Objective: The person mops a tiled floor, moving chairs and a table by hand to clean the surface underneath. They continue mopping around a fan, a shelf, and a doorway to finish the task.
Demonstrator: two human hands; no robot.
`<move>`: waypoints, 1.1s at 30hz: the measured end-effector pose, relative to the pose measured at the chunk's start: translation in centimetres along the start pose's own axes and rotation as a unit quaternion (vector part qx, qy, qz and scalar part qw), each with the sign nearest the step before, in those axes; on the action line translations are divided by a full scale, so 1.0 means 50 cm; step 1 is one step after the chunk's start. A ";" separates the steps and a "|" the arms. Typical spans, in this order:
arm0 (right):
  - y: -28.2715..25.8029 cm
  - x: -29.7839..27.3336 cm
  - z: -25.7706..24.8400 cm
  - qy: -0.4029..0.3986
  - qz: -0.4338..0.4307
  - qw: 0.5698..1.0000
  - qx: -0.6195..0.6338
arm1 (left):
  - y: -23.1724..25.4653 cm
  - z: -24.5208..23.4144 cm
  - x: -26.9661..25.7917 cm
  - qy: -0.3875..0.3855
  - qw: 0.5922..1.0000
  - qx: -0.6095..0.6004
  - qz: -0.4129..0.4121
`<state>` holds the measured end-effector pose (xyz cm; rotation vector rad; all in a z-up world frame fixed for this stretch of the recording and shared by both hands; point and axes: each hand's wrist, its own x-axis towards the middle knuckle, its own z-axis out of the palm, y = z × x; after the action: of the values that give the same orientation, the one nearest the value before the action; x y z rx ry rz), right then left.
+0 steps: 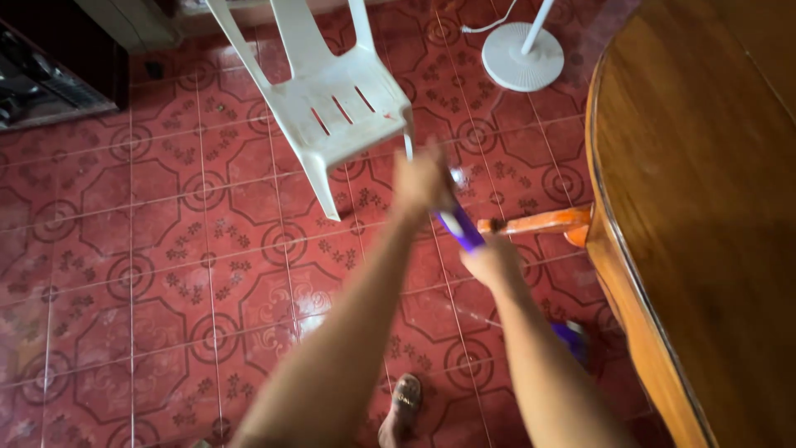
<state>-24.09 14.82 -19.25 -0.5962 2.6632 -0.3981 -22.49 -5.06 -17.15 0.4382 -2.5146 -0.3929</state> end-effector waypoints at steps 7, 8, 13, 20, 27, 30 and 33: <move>-0.044 0.013 -0.026 0.064 0.005 0.995 0.077 | 0.065 -0.149 0.118 0.024 0.666 -0.679 -0.307; -0.009 0.005 -0.016 0.083 0.026 0.994 0.067 | 0.071 -0.108 0.099 0.053 0.890 -0.430 -0.142; 0.220 -0.124 0.091 0.044 0.056 0.997 0.002 | 0.169 0.097 -0.161 -0.063 0.993 -0.096 0.019; 0.328 -0.183 0.208 -0.046 0.113 0.992 -0.035 | 0.242 0.047 -0.318 -0.094 0.659 -0.584 -0.466; -0.078 0.011 -0.054 0.019 0.115 0.988 0.099 | 0.045 -0.117 0.166 -0.084 0.986 -0.132 -0.060; -0.173 0.028 -0.111 0.051 0.083 0.990 0.098 | 0.062 -0.250 0.276 -0.017 0.773 -0.588 -0.239; -0.144 0.040 -0.092 0.137 -0.030 0.985 0.104 | 0.065 -0.245 0.259 -0.039 0.847 -0.508 -0.151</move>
<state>-25.18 8.49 -13.26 -0.5950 2.8149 -0.8178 -26.60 -9.40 -0.02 0.3623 -1.9121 -1.7543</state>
